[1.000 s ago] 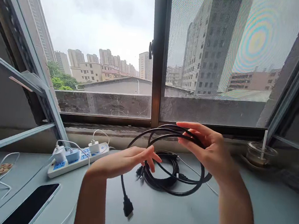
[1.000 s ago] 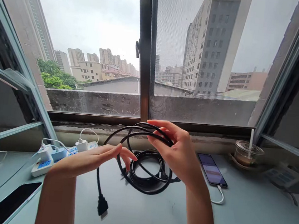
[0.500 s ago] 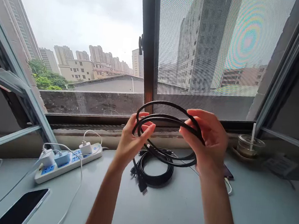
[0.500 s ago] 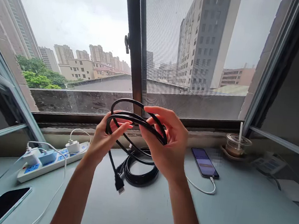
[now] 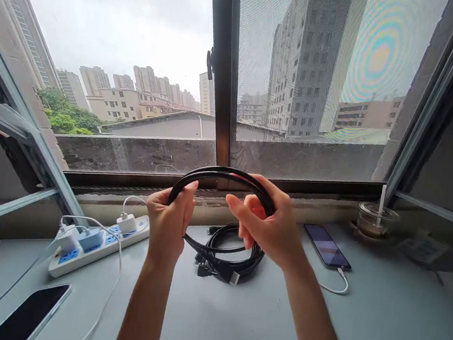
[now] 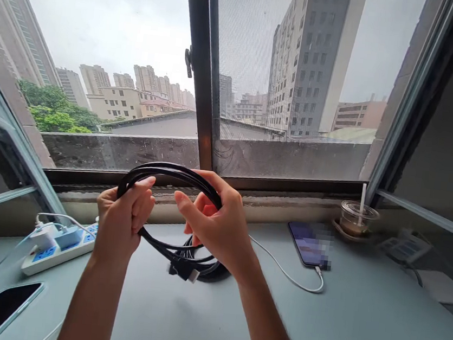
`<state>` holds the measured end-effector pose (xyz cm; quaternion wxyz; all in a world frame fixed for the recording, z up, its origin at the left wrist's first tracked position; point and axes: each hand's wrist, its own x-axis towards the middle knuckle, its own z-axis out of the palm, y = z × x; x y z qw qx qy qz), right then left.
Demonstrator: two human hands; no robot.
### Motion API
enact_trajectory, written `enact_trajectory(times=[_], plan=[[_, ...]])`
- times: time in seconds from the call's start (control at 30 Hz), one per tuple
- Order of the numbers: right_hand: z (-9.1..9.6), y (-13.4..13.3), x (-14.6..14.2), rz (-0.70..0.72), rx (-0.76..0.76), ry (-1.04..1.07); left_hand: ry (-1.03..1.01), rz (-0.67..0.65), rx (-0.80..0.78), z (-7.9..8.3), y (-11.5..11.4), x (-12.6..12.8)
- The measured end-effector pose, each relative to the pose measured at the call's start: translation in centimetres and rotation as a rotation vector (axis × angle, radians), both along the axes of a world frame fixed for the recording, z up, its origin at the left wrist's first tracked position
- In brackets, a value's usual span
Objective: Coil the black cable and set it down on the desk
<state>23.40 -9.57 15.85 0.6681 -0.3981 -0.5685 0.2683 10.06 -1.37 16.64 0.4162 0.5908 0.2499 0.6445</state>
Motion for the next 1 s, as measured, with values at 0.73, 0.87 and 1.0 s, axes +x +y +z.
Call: enact_trajectory(times=[0.73,0.87,1.0], plan=[[-0.6,0.1,2.0,-0.439,0.349,0.15,-0.136,-0.5,-0.345,-1.5,-0.9,3.1],[-0.5,0.6,2.0,-0.617,0.231,-0.001,-0.158,-0.358,-0.262,-0.7,-0.8,1.8],[-0.3,0.0,1.1,-0.445,0.202,0.038,-0.112,-0.358,-0.264,-0.4,-1.3,1.5]])
